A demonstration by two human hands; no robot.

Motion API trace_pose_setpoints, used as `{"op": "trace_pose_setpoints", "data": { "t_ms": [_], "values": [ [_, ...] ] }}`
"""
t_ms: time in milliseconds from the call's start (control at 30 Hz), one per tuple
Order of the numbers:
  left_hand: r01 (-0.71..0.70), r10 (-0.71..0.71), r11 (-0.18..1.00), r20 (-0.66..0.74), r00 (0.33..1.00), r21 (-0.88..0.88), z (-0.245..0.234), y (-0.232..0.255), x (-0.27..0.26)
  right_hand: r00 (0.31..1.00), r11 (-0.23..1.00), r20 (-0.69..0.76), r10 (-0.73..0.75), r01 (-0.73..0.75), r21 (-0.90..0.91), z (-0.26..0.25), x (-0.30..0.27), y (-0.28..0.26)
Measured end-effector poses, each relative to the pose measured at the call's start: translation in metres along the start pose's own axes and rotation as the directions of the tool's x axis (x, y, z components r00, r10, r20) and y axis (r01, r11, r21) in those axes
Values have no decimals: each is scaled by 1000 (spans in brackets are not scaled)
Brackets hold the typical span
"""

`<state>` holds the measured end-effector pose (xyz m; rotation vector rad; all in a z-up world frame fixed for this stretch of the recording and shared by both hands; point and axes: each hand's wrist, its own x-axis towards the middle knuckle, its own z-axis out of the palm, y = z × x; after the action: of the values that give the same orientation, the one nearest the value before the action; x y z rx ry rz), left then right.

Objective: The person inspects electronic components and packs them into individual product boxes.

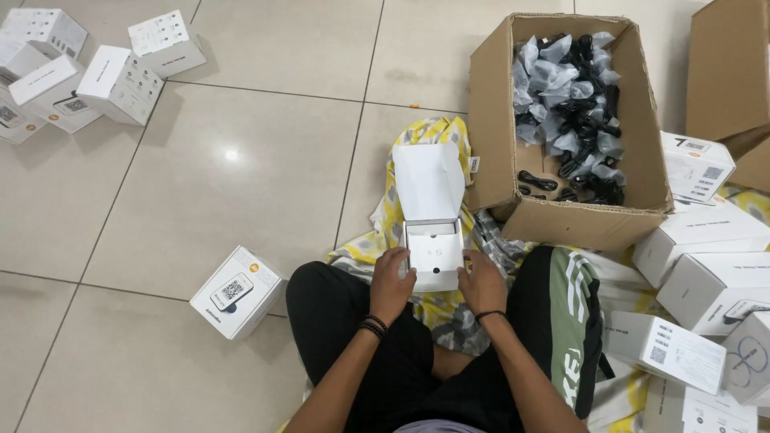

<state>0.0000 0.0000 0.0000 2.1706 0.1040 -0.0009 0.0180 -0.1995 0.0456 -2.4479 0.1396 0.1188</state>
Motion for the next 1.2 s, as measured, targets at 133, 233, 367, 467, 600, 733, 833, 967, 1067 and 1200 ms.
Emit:
{"op": "trace_pose_setpoints", "data": {
  "t_ms": [133, 233, 367, 467, 600, 733, 833, 967, 1067, 1200],
  "values": [
    [41, -47, 986, 32, 998, 162, -16, 34, -2, 999, 995, 12, -35, 36, -96, 7, 0, 5],
    [-194, 206, 897, 13, 979, 398, -8, 41, 8, 999, 993, 22, -34, 36, -113, 12, 4, 7],
    [-278, 214, 718, 177, 961, 638, 16, 25, 32, 995, 994, 103, 17, -6, -107, 19, 5, 15],
    [-232, 210, 750, 110, 972, 619, 10, 32, 41, 992, 997, 129, 1, 9, -74, 20, 12, 21],
    [-149, 167, 927, -22, 986, 345, 0, 29, 48, 993, 996, 103, -65, 59, 61, 36, 34, 42],
    [37, -39, 999, -137, 990, -13, 12, -2, 89, 996, 962, 67, -56, 36, 271, 54, 95, 54],
    [312, -308, 843, 83, 948, -438, 16, -12, 125, 968, 846, 236, 84, -194, 497, 39, 134, 27],
    [343, -269, 691, 213, 939, -636, 11, -16, 148, 912, 671, 390, 127, -368, 643, 24, 155, 13],
    [273, -236, 674, 150, 960, -687, -11, 5, 136, 924, 622, 370, 95, -345, 703, 8, 150, 9],
    [219, -191, 665, 122, 974, -714, -32, 21, 96, 929, 491, 362, 78, -352, 797, 0, 121, 28]
  ]
}}
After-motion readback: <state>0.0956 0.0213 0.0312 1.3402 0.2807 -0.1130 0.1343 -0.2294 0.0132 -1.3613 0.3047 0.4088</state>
